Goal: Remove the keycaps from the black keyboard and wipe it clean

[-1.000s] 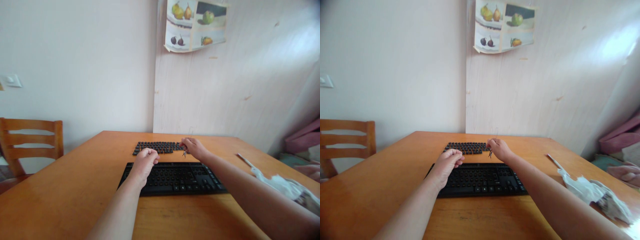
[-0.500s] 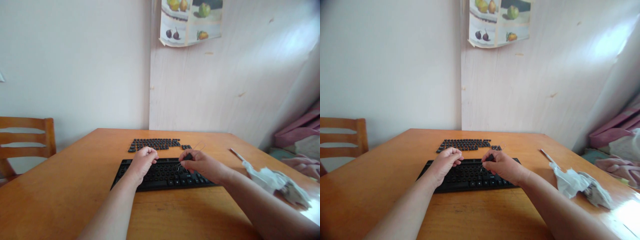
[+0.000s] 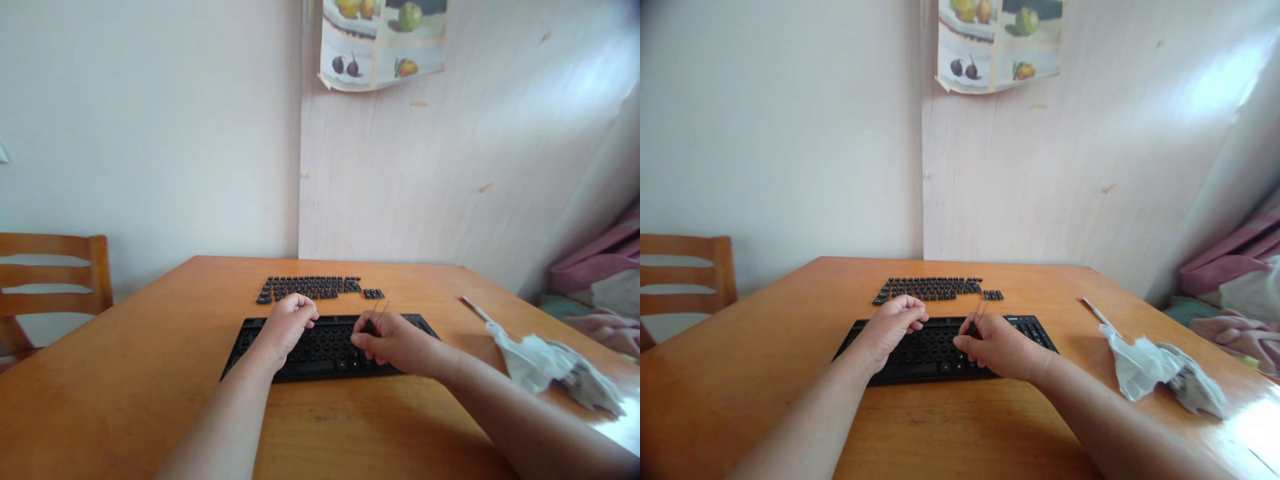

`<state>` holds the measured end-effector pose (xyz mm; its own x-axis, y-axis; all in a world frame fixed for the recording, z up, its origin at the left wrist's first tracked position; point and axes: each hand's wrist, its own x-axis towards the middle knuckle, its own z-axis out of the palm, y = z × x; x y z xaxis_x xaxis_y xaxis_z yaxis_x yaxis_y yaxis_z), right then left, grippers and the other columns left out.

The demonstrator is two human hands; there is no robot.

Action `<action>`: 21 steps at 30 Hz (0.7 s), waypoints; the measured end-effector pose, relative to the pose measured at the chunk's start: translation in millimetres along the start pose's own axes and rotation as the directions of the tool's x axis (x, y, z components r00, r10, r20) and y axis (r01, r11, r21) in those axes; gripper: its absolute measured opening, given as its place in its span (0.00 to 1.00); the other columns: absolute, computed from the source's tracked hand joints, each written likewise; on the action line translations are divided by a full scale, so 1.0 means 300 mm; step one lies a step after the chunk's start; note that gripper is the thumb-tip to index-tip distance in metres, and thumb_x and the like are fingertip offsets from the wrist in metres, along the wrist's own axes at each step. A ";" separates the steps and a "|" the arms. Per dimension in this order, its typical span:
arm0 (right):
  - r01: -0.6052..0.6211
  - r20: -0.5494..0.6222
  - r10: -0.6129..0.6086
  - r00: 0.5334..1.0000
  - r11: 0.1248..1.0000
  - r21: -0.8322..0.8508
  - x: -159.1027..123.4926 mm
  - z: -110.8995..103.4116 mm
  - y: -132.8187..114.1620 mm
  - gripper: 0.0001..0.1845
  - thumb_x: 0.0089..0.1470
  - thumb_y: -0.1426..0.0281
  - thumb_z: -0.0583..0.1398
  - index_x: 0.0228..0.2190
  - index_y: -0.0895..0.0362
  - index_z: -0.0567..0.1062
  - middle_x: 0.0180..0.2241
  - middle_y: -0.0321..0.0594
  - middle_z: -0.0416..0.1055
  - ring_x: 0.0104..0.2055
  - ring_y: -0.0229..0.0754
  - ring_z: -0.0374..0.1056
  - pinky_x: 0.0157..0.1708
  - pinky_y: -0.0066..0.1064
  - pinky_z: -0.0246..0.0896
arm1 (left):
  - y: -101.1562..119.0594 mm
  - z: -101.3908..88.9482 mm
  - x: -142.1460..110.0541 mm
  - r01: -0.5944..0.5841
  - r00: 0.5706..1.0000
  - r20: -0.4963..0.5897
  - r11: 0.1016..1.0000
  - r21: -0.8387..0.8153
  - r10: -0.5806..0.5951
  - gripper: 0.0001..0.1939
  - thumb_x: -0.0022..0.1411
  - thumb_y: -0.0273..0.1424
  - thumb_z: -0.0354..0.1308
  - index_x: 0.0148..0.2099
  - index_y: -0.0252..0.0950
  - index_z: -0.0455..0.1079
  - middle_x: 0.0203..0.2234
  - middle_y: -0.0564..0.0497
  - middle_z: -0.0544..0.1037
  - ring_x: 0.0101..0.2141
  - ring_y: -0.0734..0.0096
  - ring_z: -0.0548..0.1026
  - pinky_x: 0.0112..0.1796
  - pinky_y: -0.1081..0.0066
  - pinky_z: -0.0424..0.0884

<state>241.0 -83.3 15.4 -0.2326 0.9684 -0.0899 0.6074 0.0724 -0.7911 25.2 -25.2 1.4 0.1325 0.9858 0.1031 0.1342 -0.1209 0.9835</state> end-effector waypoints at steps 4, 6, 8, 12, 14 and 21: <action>0.006 0.002 -0.006 1.000 0.999 -0.043 0.003 0.013 0.007 0.10 0.57 0.62 0.58 0.34 0.55 0.69 0.22 0.34 0.70 0.21 0.34 0.64 0.20 0.23 0.57 | 0.004 0.002 -0.005 -0.006 1.000 -0.002 1.000 0.013 0.006 0.09 0.54 0.37 0.58 0.32 0.36 0.71 0.28 0.47 0.79 0.27 0.68 0.74 0.32 0.68 0.66; 0.027 -0.006 -0.028 1.000 0.996 -0.081 0.005 0.018 0.013 0.09 0.58 0.62 0.58 0.34 0.55 0.69 0.22 0.34 0.71 0.21 0.34 0.63 0.20 0.23 0.56 | 0.004 0.002 -0.005 -0.004 1.000 0.001 1.000 0.021 0.004 0.09 0.54 0.37 0.58 0.32 0.36 0.70 0.29 0.47 0.79 0.27 0.68 0.74 0.32 0.69 0.66; 0.064 -0.031 -0.069 0.997 0.989 -0.136 0.006 0.024 0.016 0.09 0.58 0.62 0.57 0.34 0.55 0.70 0.23 0.35 0.71 0.22 0.34 0.63 0.20 0.24 0.55 | 0.002 0.001 -0.004 -0.002 1.000 0.006 1.000 0.025 0.002 0.09 0.54 0.37 0.58 0.33 0.36 0.70 0.29 0.47 0.79 0.27 0.68 0.74 0.32 0.69 0.66; 0.112 -0.083 -0.128 0.988 0.978 -0.177 0.008 0.038 0.010 0.10 0.58 0.62 0.57 0.31 0.56 0.71 0.22 0.35 0.72 0.22 0.34 0.62 0.21 0.24 0.54 | -0.004 0.001 0.001 -0.006 1.000 0.021 1.000 0.027 0.005 0.09 0.54 0.37 0.58 0.33 0.36 0.70 0.29 0.47 0.79 0.28 0.68 0.74 0.32 0.69 0.66; 0.081 -0.097 -0.093 0.991 0.989 -0.127 0.010 0.045 0.009 0.14 0.58 0.59 0.57 0.29 0.56 0.70 0.20 0.34 0.70 0.20 0.33 0.60 0.19 0.23 0.52 | -0.004 0.002 -0.001 -0.012 0.999 0.036 0.999 0.030 0.010 0.09 0.55 0.37 0.58 0.34 0.36 0.70 0.30 0.47 0.79 0.28 0.68 0.74 0.32 0.69 0.66; 0.038 -0.158 -0.037 0.987 0.999 0.001 0.033 0.071 0.047 0.22 0.59 0.52 0.54 0.25 0.56 0.68 0.15 0.33 0.67 0.14 0.30 0.54 0.14 0.23 0.47 | 0.023 0.017 -0.029 0.006 0.982 0.186 0.999 0.034 -0.012 0.09 0.55 0.36 0.57 0.37 0.36 0.69 0.30 0.49 0.78 0.29 0.69 0.73 0.32 0.70 0.66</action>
<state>231.1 -77.6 -9.5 -0.1324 0.9905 0.0362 0.5972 0.1088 -0.7947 30.0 -35.3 6.5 0.3113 0.9483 0.0617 0.1680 -0.1188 0.9786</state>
